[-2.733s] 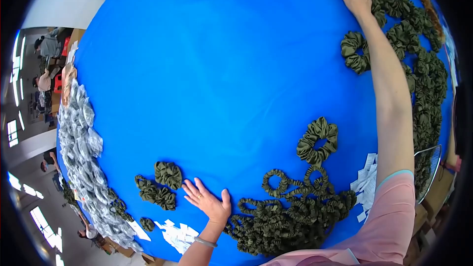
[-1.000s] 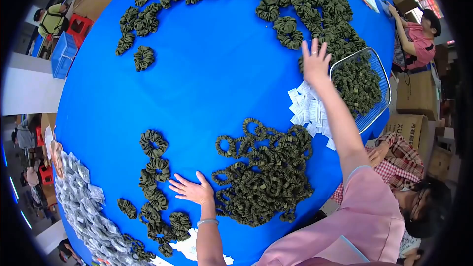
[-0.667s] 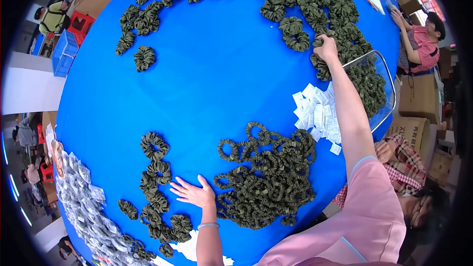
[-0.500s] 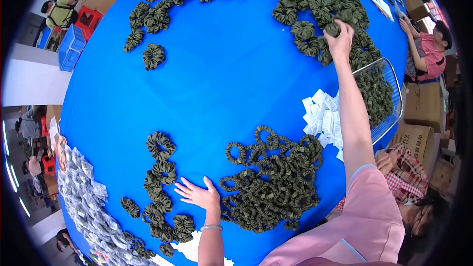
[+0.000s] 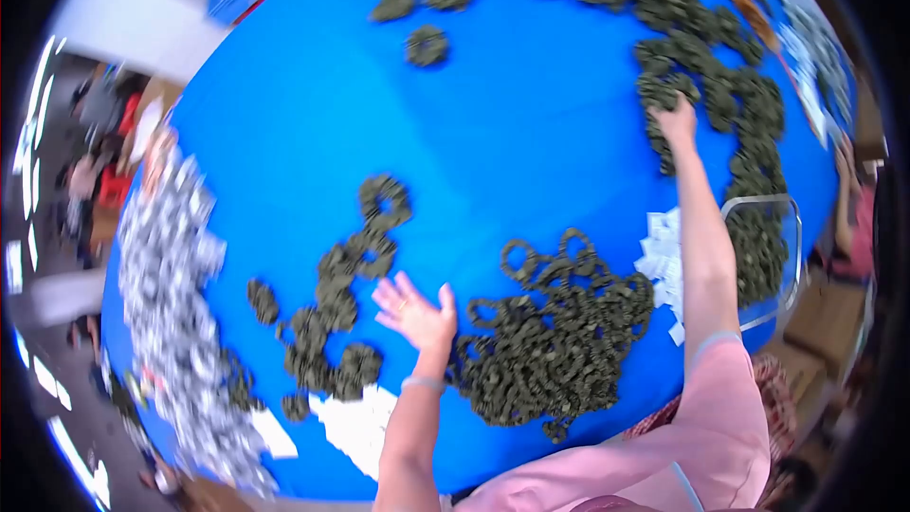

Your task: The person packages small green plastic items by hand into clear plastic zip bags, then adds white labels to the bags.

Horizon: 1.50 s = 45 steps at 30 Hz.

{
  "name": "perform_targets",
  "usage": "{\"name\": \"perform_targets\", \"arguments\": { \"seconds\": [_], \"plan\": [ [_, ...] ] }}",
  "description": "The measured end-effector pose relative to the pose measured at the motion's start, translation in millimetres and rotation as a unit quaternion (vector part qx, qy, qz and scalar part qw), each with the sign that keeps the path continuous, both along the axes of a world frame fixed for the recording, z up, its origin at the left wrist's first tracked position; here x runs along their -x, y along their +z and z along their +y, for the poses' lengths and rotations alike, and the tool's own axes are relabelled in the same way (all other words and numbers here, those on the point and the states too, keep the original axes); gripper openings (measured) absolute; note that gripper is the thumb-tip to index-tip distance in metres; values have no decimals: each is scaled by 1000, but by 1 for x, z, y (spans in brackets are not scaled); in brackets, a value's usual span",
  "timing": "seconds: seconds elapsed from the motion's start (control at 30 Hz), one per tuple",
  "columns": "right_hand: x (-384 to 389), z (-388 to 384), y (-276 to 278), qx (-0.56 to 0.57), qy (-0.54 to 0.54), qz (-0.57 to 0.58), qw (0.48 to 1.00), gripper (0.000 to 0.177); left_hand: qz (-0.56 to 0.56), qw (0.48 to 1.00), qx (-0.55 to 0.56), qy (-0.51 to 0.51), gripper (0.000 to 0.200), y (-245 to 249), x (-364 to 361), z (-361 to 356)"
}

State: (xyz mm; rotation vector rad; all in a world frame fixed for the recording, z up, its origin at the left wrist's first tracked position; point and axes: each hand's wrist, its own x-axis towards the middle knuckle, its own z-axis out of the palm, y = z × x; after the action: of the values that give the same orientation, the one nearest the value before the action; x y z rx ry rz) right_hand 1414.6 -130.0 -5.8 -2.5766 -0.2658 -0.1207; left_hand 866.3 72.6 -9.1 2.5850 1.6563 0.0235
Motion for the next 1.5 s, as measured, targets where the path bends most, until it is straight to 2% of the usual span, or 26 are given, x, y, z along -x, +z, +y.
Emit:
{"name": "perform_targets", "arguments": {
  "seconds": [0.07, 0.1, 0.17, 0.2, 0.23, 0.27, 0.3, 0.33, 0.37, 0.43, 0.5, 0.57, 0.63, 0.67, 0.73, 0.77, 0.83, 0.87, 0.93, 1.0, 1.07, 1.1, 1.17, 1.23, 1.37, 1.5],
  "plan": [
    [51, 30, 19, -240, 75, 109, 962, 49, -14, 1000, 3, -3, 91, 4, 0, -1],
    [89, 48, 35, -247, 102, 127, 955, 49, -17, 1000, 1, 0, 92, -1, 1, -2],
    [190, 88, 85, -367, 105, 271, 884, 39, -17, 1000, 14, 4, 91, -2, 1, 0],
    [245, 107, 116, -381, 129, 268, 876, 36, -19, 1000, 16, 11, 92, -2, -1, -1],
    [290, 119, 138, -356, 121, 353, 857, 31, -23, 1000, 18, 7, 92, 1, 0, 0],
    [339, 131, 177, -314, 82, 394, 860, 27, -43, 999, 4, -13, 92, 6, 1, 5],
    [369, 130, 129, -545, 104, 432, 711, 23, -52, 997, 60, 2, 92, 11, 1, 8],
    [404, 129, 126, -604, 175, 443, 639, 25, -58, 991, 121, 9, 91, 14, 4, 9],
    [435, 118, 133, -619, 174, 401, 652, 25, -42, 988, 147, -20, 89, -1, 14, 14],
    [493, 100, 142, -634, 194, 488, 567, 26, -22, 974, 213, -73, 80, -15, 33, 37],
    [529, 73, 153, -528, 307, 428, 666, 31, -145, 932, 313, -107, 67, 3, 54, 47],
    [555, 42, 155, -372, 340, 344, 792, 41, -311, 872, 351, -140, 54, 39, 94, 29],
    [581, 9, 152, -365, 324, 361, 795, 44, -397, 835, 345, -160, 42, 69, 148, -7],
    [596, -6, 149, -350, 311, 390, 793, 46, -408, 829, 347, -163, 36, 79, 174, -24],
    [625, -35, 145, -385, 314, 357, 791, 45, -398, 821, 377, -160, 34, 89, 203, -41],
    [646, -48, 141, -454, 277, 352, 770, 43, -386, 813, 412, -144, 32, 88, 244, -55],
    [689, -66, 179, -353, 211, 400, 819, 46, -351, 799, 483, -77, 29, 87, 379, -92],
    [719, -61, 171, -341, 223, 427, 807, 46, -348, 804, 480, -44, 29, 89, 431, -97],
    [784, -62, 163, -329, 172, 463, 805, 49, -328, 853, 406, -2, 27, 107, 538, -128],
    [816, -42, 165, -335, 130, 455, 815, 51, -323, 893, 315, 0, 25, 117, 600, -137],
    [849, -9, 140, -331, 255, 383, 824, 55, -337, 886, 286, 142, 26, 92, 705, -183],
    [864, 12, 130, -343, 258, 363, 827, 55, -327, 877, 284, 207, 26, 90, 739, -196],
    [870, 69, 120, -221, 317, 335, 860, 60, -304, 864, 293, 274, 26, 88, 758, -200],
    [868, 131, 117, -145, 387, 210, 886, 68, -299, 869, 300, 257, 26, 92, 737, -179],
    [850, 224, 162, -124, 399, 176, 892, 71, -316, 884, 293, 181, 27, 103, 693, -137],
    [860, 266, 174, -67, 299, 61, 950, 72, -326, 895, 276, 129, 27, 112, 676, -120]
  ]
}}
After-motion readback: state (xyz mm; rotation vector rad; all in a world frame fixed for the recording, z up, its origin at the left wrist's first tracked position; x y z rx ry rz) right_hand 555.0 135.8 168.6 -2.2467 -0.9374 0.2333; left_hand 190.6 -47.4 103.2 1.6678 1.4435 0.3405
